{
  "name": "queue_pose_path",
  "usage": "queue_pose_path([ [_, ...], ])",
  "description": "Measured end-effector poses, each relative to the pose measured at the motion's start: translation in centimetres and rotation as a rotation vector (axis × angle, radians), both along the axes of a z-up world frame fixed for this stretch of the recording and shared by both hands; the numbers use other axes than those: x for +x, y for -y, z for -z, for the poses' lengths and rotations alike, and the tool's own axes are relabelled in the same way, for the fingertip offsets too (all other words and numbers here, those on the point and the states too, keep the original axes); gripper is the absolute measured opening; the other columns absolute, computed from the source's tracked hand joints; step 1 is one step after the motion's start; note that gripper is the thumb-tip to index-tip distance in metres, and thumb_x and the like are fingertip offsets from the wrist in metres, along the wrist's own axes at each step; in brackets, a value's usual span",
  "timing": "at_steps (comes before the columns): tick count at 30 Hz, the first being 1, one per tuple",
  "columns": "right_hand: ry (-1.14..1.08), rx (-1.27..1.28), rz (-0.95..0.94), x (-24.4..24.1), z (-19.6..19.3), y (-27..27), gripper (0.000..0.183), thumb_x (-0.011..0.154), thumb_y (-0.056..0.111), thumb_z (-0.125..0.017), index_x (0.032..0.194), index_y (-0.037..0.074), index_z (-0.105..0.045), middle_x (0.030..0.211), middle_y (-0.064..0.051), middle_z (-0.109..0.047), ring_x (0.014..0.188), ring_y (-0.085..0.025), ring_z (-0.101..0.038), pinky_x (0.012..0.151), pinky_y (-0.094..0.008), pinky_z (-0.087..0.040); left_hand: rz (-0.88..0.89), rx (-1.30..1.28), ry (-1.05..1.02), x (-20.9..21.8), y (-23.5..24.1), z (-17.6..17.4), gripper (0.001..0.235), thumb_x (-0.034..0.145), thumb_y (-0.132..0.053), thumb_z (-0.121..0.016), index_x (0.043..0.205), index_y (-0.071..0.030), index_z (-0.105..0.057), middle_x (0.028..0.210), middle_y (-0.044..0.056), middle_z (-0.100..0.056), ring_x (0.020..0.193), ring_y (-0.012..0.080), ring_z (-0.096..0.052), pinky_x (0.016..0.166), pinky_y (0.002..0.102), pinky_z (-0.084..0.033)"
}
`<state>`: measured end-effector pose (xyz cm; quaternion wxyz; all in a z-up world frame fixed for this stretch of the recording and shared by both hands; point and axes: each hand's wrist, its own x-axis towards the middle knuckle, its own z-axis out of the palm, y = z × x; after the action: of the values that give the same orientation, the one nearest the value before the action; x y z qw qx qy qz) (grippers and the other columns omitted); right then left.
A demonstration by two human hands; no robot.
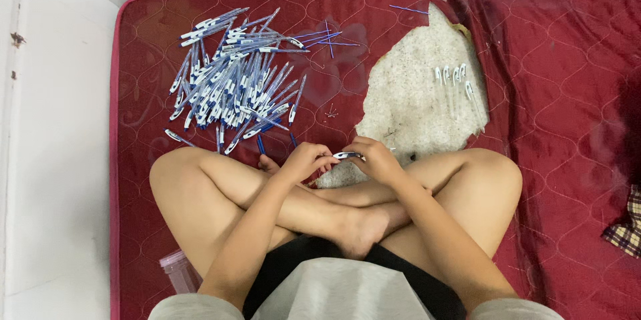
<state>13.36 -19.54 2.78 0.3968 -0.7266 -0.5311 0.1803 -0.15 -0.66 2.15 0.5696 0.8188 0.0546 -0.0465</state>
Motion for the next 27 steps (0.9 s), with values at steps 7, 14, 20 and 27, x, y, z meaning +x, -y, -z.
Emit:
queue_pose_path([
  [7,-0.039,0.0,-0.015,-0.1,-0.1,-0.2,0.02,0.079,0.002,-0.078,0.099,0.006,-0.076,0.082,-0.012,-0.069,0.075,-0.032,-0.068,0.07,-0.038,-0.057,-0.062,0.271,0.12,0.2,-0.2,2.4,0.025,0.077,-0.024,-0.088,0.086,-0.004,-0.076,0.072,0.013,-0.075,0.07,0.031,-0.075,0.063,0.036,-0.058],
  [14,-0.124,0.023,0.059,0.7,0.7,-0.2,0.022,0.081,0.007,-0.08,0.102,0.003,-0.076,0.081,-0.017,-0.07,0.074,-0.036,-0.069,0.069,-0.041,-0.056,-0.143,0.403,0.25,0.1,-0.3,3.1,0.021,0.086,-0.029,-0.083,0.095,-0.011,-0.077,0.079,0.008,-0.075,0.076,0.0282,-0.075,0.068,0.035,-0.059],
  [20,-0.119,0.024,0.098,1.2,1.0,0.4,0.023,0.078,0.009,-0.083,0.101,0.008,-0.077,0.079,-0.015,-0.07,0.074,-0.034,-0.069,0.07,-0.04,-0.055,-0.032,0.309,0.113,0.2,-0.5,2.2,0.023,0.102,-0.024,-0.064,0.116,-0.009,-0.075,0.103,0.015,-0.077,0.098,0.0343,-0.074,0.084,0.042,-0.059],
  [27,-0.013,-0.007,0.123,1.0,0.9,0.2,0.037,0.074,0.008,-0.085,0.11,0.009,-0.075,0.084,-0.013,-0.075,0.079,-0.035,-0.072,0.073,-0.044,-0.058,0.043,0.323,0.083,-0.1,-0.5,1.9,0.022,0.103,-0.021,-0.06,0.111,-0.006,-0.074,0.094,0.017,-0.077,0.094,0.0381,-0.074,0.083,0.046,-0.059],
])
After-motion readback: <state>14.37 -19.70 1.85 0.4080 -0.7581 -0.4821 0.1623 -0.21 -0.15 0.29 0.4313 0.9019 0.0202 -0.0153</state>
